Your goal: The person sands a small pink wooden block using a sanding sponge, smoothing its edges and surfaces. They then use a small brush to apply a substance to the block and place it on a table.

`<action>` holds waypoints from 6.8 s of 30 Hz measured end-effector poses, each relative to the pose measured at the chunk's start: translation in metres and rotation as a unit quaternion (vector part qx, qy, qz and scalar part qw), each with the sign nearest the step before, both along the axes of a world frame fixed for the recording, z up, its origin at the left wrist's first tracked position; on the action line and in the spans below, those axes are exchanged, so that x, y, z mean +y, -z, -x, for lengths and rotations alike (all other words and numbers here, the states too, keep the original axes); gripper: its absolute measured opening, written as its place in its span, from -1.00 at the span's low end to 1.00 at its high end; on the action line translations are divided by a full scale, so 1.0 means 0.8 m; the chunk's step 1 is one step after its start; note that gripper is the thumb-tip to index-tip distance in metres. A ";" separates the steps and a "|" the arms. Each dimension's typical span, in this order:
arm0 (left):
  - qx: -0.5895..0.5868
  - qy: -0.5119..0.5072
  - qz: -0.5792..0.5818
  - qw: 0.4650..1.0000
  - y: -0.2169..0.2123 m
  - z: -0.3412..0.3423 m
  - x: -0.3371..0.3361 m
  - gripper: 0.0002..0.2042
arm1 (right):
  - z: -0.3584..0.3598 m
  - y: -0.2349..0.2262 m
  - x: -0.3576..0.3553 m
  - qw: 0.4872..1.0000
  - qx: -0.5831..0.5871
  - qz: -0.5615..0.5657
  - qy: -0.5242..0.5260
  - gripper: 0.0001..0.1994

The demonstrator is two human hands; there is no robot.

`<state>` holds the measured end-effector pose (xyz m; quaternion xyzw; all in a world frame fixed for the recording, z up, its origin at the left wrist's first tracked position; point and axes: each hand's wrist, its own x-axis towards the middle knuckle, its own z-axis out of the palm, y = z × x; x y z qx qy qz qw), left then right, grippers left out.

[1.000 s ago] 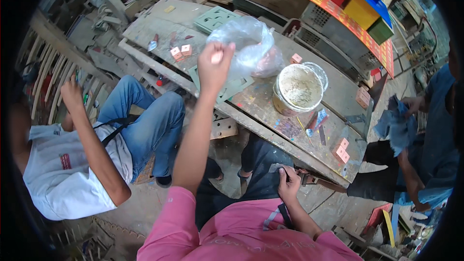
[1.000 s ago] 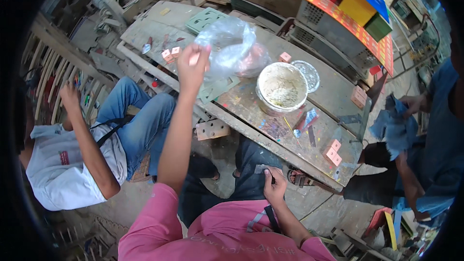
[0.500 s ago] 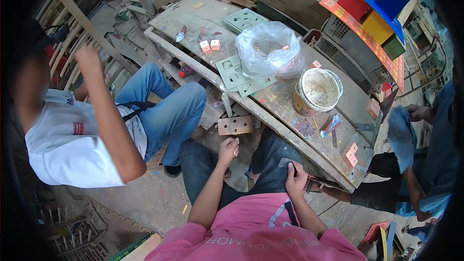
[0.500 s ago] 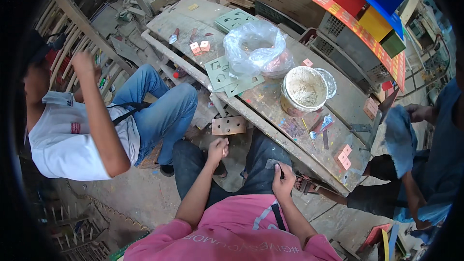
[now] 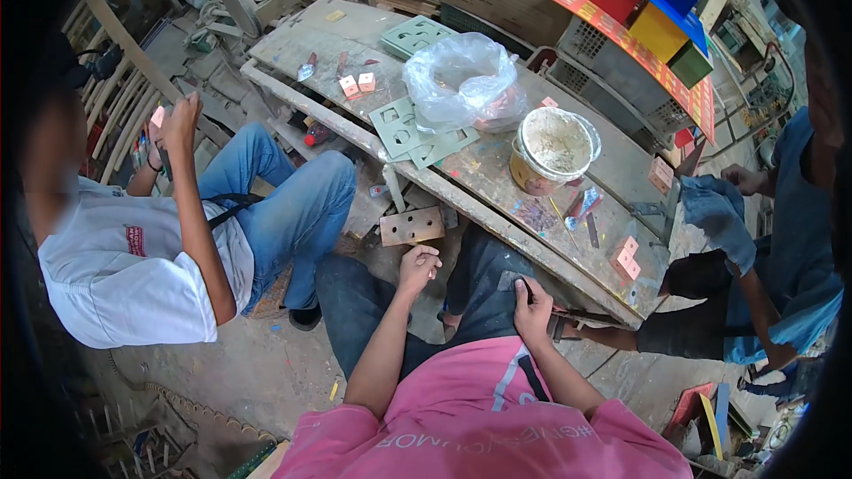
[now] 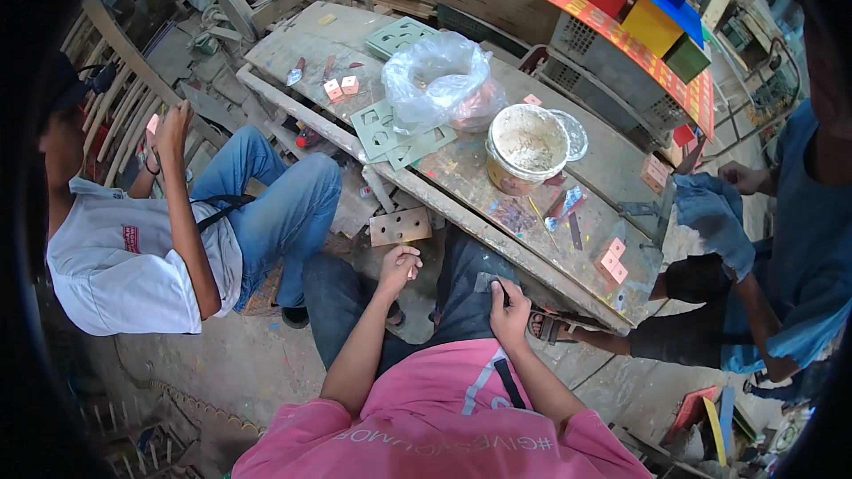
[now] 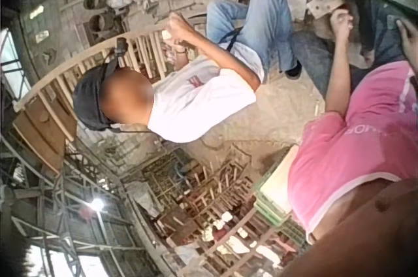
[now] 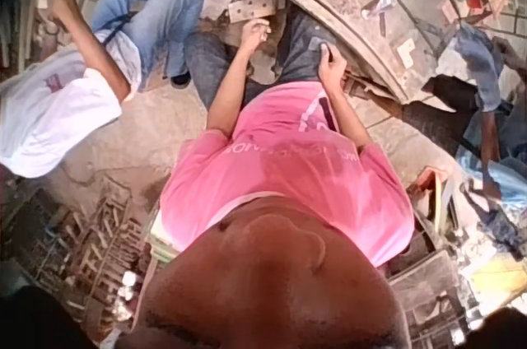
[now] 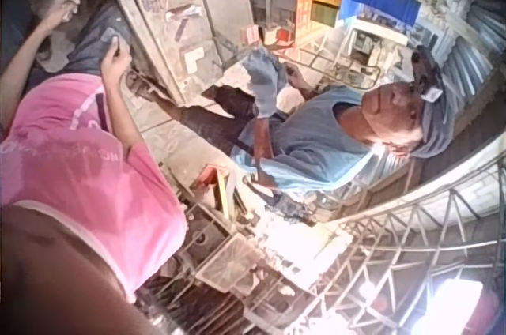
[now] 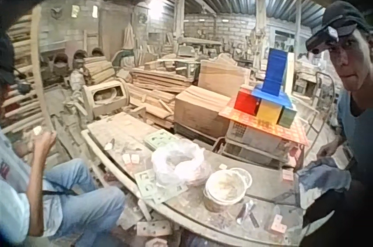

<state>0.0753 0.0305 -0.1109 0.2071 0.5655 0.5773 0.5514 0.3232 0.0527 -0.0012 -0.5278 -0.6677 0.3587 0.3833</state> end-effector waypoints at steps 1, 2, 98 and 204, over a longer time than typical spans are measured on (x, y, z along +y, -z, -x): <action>-0.007 0.005 0.000 1.000 0.000 0.001 -0.002 -0.89 | 0.001 -0.001 -0.001 1.000 0.002 -0.003 -0.002 -0.84; -0.011 0.008 0.000 1.000 -0.002 0.005 -0.003 -0.90 | 0.002 -0.001 -0.001 1.000 0.000 -0.005 0.000 -0.83; -0.073 0.105 -0.191 0.973 -0.270 -0.016 0.068 -0.78 | -0.007 -0.008 -0.004 0.999 0.023 -0.029 0.001 -0.77; -0.102 0.060 -0.156 0.981 -0.105 -0.022 0.012 -0.94 | -0.172 -0.216 0.152 0.959 -0.277 -0.064 0.011 -0.36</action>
